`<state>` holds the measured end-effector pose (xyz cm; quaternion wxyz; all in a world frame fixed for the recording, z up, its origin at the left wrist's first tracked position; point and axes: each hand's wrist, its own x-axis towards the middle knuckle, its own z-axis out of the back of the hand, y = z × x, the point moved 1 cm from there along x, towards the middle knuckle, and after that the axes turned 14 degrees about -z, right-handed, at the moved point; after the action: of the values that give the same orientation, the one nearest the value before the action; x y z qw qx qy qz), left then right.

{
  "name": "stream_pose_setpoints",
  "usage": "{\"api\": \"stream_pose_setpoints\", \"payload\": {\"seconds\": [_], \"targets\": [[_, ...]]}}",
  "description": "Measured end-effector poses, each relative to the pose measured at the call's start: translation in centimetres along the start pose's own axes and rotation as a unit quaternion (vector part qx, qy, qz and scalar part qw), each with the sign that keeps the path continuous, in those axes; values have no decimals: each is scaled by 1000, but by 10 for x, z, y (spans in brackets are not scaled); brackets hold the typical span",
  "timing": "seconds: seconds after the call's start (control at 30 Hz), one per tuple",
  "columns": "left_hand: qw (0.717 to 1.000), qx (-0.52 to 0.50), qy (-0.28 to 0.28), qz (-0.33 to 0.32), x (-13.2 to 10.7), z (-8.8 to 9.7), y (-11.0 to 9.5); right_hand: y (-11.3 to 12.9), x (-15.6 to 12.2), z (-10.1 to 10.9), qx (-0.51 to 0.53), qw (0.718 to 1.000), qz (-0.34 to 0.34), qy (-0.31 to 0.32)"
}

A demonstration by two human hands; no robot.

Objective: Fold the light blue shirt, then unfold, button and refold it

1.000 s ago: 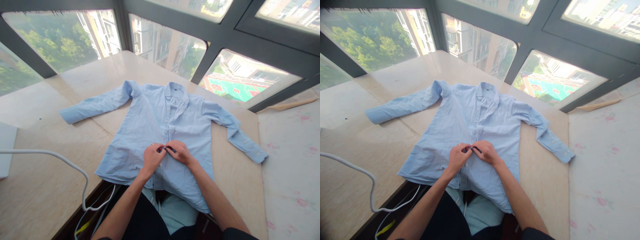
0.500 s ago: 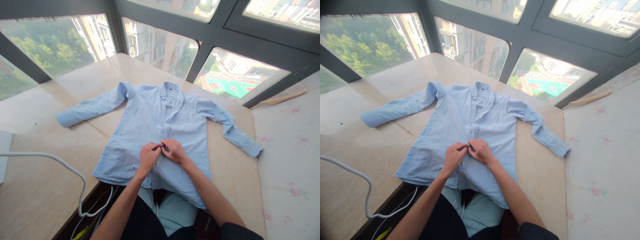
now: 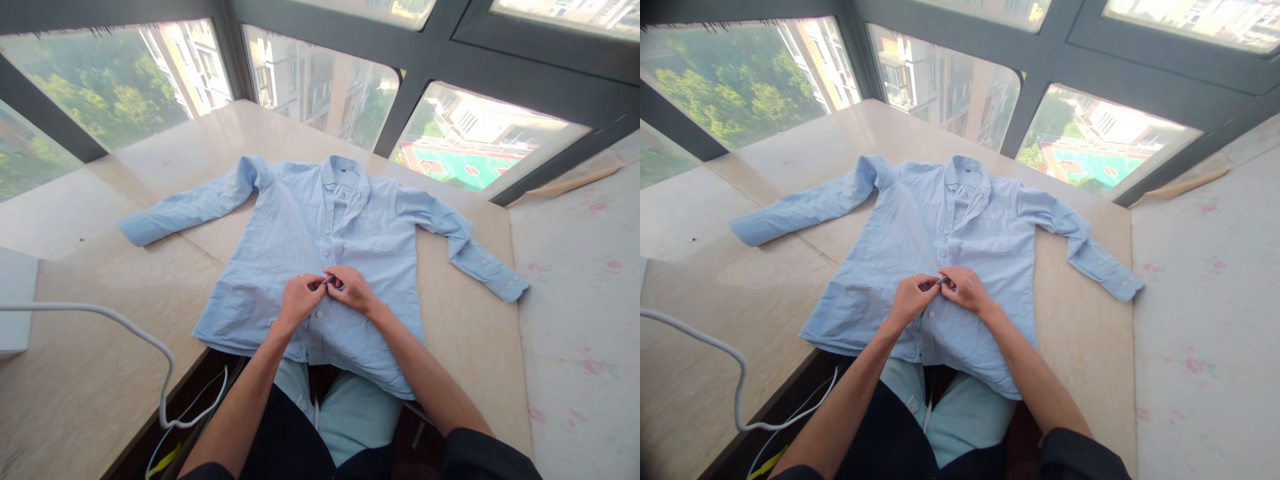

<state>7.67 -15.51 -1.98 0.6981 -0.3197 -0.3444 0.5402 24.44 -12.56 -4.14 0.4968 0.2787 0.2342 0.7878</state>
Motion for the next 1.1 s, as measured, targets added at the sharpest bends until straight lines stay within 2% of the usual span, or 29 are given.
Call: {"api": "stream_pose_setpoints", "payload": {"seconds": [0.27,0.4,0.63,0.8,1.0,1.1], "targets": [[997,58,-45,17,-7,-10,-6,1,3,5,64,997,-36,35],[995,82,-50,19,-9,-13,-11,-2,6,7,96,992,-47,68],[994,96,-48,17,-9,-13,-11,-4,10,7,108,989,-60,81],[992,106,-64,-7,-14,-16,-10,-6,8,8,126,987,-50,81],[985,122,-97,-74,-23,-23,-5,-7,2,8,115,992,-7,49],[985,120,-97,-78,-23,-22,-5,-7,0,8,106,994,7,40]]}}
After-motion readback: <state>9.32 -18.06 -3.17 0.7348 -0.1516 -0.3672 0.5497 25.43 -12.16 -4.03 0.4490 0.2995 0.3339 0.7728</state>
